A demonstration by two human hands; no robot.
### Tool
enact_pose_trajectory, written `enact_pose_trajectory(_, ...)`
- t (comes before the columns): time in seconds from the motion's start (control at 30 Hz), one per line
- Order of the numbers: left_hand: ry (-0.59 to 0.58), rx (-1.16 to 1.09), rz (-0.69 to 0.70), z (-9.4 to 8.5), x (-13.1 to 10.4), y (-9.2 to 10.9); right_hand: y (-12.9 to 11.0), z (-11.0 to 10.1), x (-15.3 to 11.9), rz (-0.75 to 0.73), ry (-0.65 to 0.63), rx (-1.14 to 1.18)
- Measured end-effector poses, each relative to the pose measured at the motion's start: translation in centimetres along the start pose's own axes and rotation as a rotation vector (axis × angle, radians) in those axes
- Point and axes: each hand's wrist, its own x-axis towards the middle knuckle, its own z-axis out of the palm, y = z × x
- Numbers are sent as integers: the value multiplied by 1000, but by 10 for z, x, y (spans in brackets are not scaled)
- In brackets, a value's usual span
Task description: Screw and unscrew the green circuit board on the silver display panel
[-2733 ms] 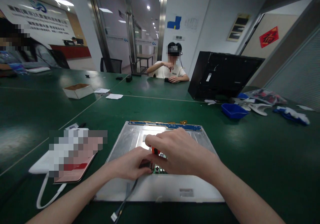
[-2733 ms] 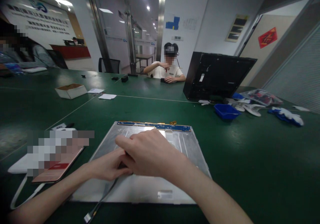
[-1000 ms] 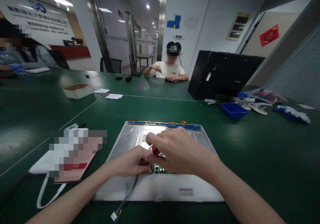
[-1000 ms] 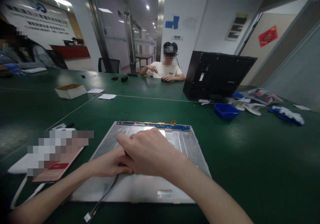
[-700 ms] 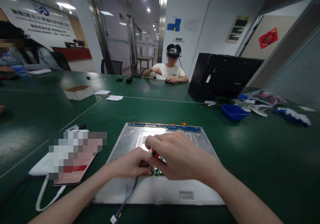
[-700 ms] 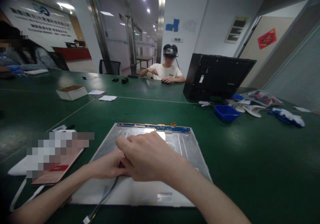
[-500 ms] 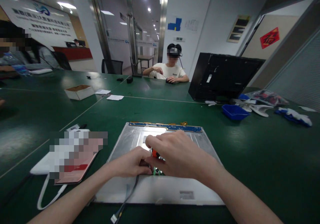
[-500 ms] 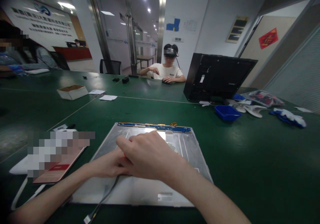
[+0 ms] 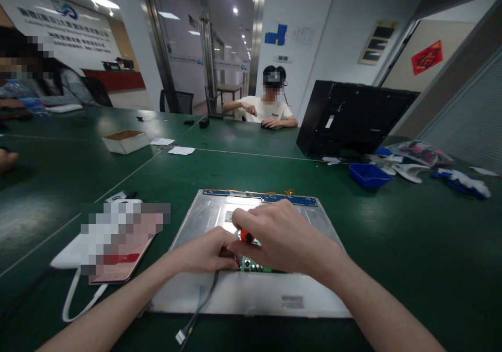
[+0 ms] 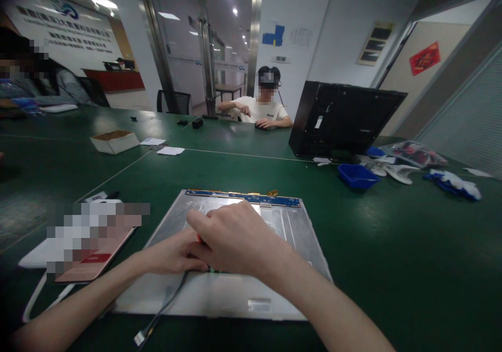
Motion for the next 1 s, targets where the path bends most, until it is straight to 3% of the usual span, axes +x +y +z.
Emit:
enact_pose_trajectory(0.33, -68, -50, -15, 0, 2, 1, 3, -14, -3, 44, -12, 45)
enact_pose_trajectory(0.57, -12, -34, 25, -1, 1, 3, 2, -10, -1, 8, -12, 45)
enact_pose_trajectory(1.0, -23, 33, -3, -2, 0, 0, 1, -3, 1, -3, -28, 4)
